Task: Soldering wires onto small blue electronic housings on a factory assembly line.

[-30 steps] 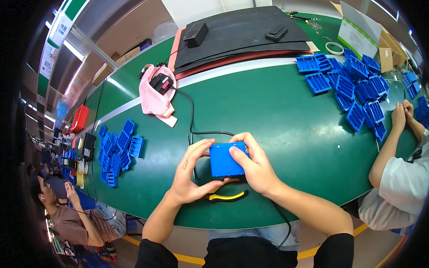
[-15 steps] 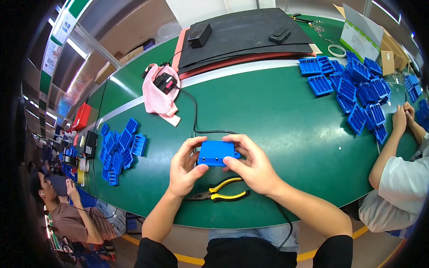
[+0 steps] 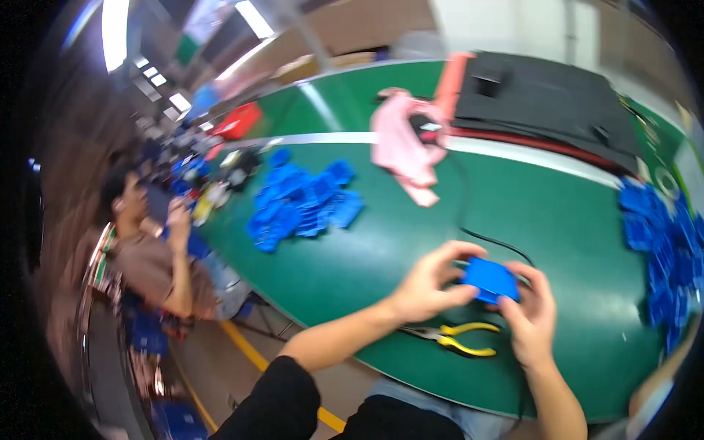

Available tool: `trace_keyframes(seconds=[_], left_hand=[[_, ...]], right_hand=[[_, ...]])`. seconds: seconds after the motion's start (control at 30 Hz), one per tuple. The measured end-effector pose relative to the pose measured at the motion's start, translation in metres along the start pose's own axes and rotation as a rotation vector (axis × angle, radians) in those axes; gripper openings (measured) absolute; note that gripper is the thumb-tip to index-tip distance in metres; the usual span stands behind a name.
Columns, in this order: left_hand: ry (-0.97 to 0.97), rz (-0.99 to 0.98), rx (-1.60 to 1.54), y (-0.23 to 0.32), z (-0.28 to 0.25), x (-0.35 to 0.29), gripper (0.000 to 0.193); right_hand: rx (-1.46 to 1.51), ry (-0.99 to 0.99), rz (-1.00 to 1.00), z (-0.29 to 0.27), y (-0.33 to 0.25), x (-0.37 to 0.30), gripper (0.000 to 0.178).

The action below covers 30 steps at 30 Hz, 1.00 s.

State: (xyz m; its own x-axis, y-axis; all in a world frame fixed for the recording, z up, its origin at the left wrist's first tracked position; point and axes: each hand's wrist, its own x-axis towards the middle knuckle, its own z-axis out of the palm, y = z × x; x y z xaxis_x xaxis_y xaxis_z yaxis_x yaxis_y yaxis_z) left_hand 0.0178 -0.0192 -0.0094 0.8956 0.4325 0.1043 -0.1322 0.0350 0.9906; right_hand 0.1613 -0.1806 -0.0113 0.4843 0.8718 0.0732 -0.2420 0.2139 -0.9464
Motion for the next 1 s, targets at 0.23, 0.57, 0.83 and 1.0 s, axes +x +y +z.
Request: trace_keyframes(seconds=[0.23,0.57,0.83,1.0], left_hand=[[-0.005,0.107,0.121,0.004,0.0,0.004,0.056],[-0.076,0.346,0.319,0.011,0.003,0.002,0.058],[-0.135,0.304,0.352,0.007,0.006,0.003,0.063],[-0.182,0.38,0.379,0.001,0.004,0.004,0.069]], right_hand=[[0.033,0.001,0.004,-0.003,0.003,0.001,0.058],[-0.125,0.027,-0.119,-0.011,0.005,0.001,0.062],[-0.179,-0.026,-0.156,-0.008,0.006,0.0,0.059],[-0.2,-0.034,-0.169,-0.011,0.007,0.0,0.059]])
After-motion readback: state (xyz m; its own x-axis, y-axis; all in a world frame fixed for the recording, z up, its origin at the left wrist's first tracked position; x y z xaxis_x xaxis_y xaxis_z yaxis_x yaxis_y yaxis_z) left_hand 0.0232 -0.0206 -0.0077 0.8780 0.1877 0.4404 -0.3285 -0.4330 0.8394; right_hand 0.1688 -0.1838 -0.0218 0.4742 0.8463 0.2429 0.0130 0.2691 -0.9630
